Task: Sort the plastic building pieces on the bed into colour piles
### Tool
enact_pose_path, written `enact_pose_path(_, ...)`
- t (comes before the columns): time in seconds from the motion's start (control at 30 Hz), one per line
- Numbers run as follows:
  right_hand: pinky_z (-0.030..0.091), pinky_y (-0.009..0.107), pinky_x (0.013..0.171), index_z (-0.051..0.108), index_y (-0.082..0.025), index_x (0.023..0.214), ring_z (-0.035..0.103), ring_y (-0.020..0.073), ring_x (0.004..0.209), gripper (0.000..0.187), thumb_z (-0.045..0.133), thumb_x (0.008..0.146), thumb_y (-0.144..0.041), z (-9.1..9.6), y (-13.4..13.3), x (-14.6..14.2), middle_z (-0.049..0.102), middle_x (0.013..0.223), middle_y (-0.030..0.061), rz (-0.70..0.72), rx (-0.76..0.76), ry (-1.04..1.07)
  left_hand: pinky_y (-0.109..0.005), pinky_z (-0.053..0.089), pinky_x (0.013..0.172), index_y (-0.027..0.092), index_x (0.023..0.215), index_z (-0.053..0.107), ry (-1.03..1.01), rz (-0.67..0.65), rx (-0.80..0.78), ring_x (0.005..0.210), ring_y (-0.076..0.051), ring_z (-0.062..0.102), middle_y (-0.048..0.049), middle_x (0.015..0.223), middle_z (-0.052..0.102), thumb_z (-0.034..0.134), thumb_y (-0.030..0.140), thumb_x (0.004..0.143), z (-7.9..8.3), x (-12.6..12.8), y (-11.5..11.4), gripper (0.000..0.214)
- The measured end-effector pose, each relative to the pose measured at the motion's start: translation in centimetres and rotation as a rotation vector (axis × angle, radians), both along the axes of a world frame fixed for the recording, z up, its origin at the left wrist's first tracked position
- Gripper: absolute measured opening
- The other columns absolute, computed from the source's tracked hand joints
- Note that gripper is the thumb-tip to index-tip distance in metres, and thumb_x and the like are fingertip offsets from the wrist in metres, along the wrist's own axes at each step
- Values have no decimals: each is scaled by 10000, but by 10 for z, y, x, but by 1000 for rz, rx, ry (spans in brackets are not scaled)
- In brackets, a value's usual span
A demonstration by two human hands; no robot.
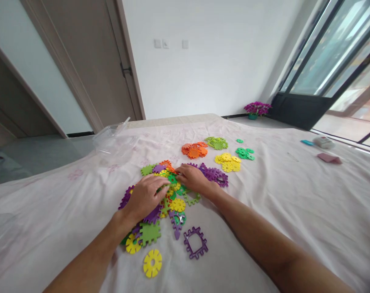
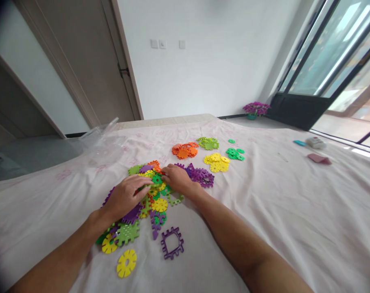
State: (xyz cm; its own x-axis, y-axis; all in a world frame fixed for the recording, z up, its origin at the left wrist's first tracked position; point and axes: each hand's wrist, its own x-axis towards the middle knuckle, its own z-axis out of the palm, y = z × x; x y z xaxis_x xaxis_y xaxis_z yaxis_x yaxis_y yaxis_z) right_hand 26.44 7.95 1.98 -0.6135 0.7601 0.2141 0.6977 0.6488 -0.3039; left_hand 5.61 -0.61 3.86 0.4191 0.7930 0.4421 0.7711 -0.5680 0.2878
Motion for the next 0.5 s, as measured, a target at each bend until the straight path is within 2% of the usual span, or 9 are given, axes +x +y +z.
enact_pose_path(0.13, 358, 225, 711, 651, -203, 1002, 579, 147, 851, 176, 514, 935, -291, -5, 0, -1, 639, 929, 40, -9, 26, 74, -348, 437, 1015, 239, 1043, 683, -84, 139, -28, 1102, -186, 608, -25, 1144, 694, 462, 377, 916, -3, -32, 19, 289)
enact_pose_path(0.27, 339, 224, 656, 641, -191, 941, 552, 127, 749, 147, 553, 912, -305, -6, 0, -3, 640, 873, 26, -46, 55, 197, -384, 384, 1082, 214, 1126, 666, -142, 363, -46, 1193, -227, 560, -66, 1258, 637, 479, 456, 880, -23, -73, 39, 393)
enact_pose_path(0.37, 322, 218, 614, 624, -173, 847, 505, 108, 667, 129, 616, 864, -301, -7, 2, -3, 608, 772, 2, -65, 44, 302, -379, 367, 1100, 193, 1203, 634, -186, 345, -163, 1237, -223, 532, -74, 1308, 609, 422, 511, 895, -41, -92, 46, 491)
enact_pose_path(0.5, 316, 209, 587, 617, -166, 775, 474, 95, 623, 156, 665, 818, -309, -8, 6, -2, 577, 695, -23, -43, -30, 426, -436, 314, 1133, 194, 1258, 618, -151, 258, -241, 1314, -251, 462, -91, 1384, 552, 391, 537, 901, -57, -95, 49, 545)
